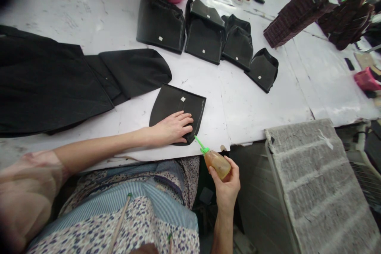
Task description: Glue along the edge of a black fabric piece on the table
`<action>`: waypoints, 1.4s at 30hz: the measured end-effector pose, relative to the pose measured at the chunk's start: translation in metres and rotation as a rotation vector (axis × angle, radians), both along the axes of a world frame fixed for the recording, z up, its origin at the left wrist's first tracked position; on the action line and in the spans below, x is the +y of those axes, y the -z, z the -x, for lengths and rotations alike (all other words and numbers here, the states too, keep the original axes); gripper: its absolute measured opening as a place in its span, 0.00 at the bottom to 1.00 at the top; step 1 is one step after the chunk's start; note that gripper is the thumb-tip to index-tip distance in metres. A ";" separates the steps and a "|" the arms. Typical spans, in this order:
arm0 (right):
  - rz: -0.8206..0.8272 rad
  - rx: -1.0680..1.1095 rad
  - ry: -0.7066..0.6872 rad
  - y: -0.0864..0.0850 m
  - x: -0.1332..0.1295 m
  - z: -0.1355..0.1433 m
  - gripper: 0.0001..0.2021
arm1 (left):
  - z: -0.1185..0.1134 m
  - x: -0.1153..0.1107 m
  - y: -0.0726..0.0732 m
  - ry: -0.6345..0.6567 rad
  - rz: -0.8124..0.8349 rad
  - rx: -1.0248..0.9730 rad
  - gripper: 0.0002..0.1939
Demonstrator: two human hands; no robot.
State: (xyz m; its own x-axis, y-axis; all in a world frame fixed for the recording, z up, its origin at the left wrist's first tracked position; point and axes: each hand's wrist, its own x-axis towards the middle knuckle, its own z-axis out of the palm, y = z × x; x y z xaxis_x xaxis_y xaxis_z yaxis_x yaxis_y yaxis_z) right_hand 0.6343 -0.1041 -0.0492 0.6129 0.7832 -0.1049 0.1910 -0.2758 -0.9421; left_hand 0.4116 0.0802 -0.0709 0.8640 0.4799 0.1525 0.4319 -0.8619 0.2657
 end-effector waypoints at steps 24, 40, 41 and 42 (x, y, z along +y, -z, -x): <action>-0.061 0.329 0.068 0.005 0.005 -0.014 0.29 | 0.001 0.000 -0.005 0.004 0.004 0.026 0.20; -0.064 0.471 -0.030 0.001 0.065 0.013 0.32 | 0.001 0.000 -0.002 0.005 -0.020 0.014 0.20; -0.063 0.479 -0.019 0.002 0.067 0.015 0.32 | 0.001 0.000 -0.001 0.005 -0.021 0.014 0.21; -0.063 0.493 -0.006 0.003 0.069 0.015 0.31 | 0.001 0.000 -0.001 0.005 -0.021 0.014 0.21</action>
